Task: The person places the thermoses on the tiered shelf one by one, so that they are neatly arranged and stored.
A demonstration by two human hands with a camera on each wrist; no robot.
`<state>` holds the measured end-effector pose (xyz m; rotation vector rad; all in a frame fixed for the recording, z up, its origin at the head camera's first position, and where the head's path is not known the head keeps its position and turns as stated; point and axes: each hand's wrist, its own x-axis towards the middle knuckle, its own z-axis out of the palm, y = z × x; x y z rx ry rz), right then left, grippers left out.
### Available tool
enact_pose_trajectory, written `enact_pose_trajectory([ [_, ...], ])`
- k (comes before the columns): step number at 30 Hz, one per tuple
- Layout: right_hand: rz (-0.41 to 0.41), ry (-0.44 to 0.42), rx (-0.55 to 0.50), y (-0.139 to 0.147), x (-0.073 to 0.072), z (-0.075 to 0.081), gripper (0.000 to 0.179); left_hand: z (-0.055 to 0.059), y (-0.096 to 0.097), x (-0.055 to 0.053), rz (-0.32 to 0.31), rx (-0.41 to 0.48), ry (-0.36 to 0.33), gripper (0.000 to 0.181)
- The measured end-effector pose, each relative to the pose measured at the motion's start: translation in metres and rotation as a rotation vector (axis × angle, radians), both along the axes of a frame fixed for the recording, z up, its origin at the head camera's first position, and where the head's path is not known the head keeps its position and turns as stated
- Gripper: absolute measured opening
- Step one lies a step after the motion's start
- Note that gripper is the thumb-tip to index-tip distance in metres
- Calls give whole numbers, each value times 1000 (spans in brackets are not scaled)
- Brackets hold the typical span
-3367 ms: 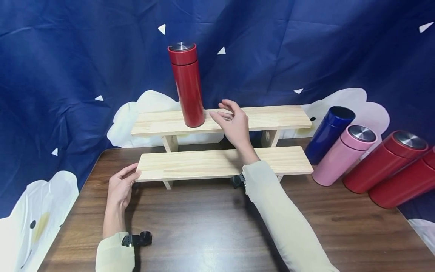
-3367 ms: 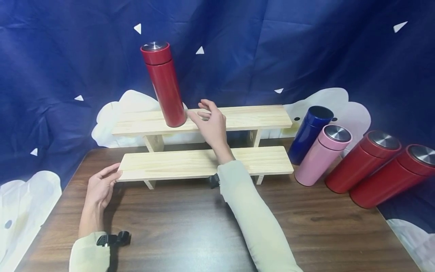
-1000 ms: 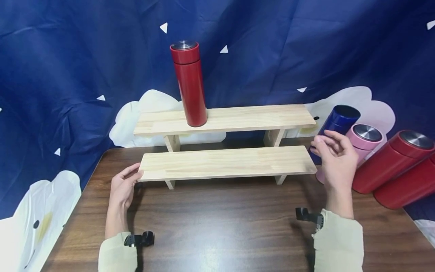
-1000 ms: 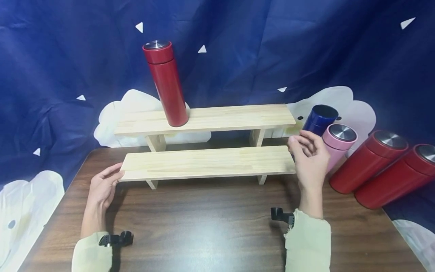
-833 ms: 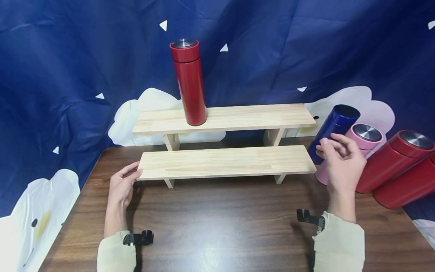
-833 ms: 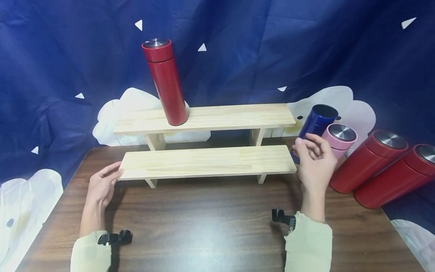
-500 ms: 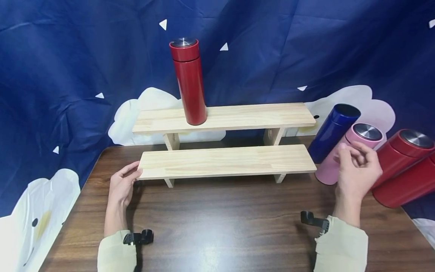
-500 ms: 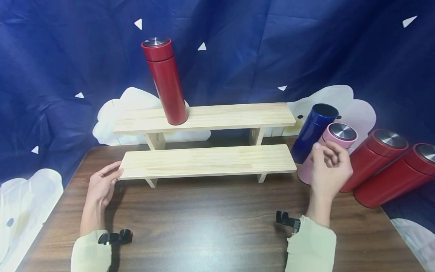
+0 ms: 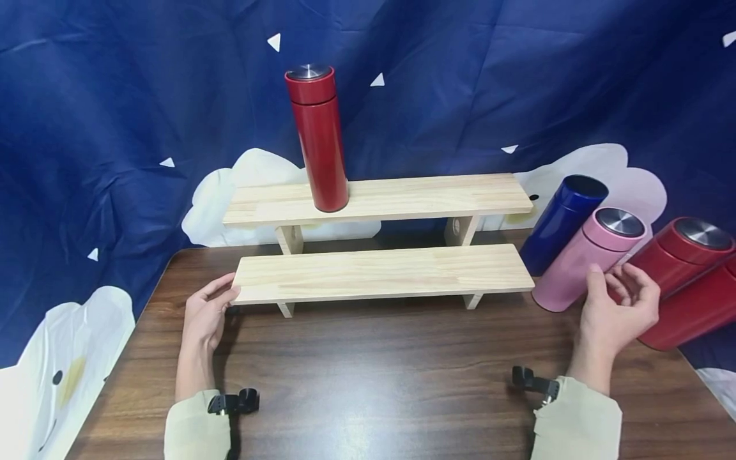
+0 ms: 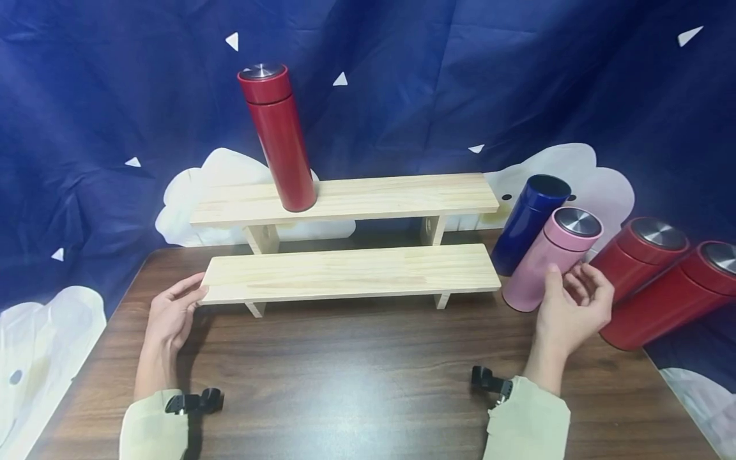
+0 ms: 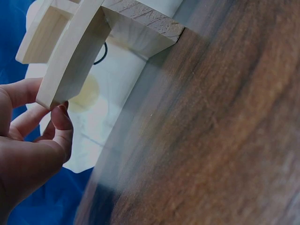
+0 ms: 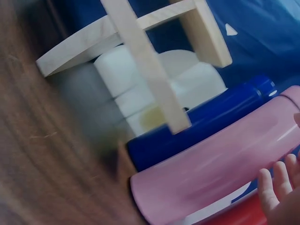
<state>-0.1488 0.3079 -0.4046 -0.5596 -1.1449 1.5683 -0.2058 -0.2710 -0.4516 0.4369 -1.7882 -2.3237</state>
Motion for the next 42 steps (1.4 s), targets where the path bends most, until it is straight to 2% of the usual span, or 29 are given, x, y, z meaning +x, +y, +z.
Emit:
enact_pose_trajectory([
  [5,23,-73,-32,2,0,-16,39,-1,0,0,0,-12,3,26],
  [10,94,-108,-155,4,0,-30,49,-2,0,0,0,-11,2,27],
  [15,157,-193,-187,6,-2,-41,55,-1,-1,0,7,-4,-2,27],
  [27,225,-321,-185,11,-7,-62,69,-1,-1,-1,3,-11,-13,31],
  [42,250,-402,-117,18,-15,-71,77,-2,-1,0,-6,8,10,27],
])
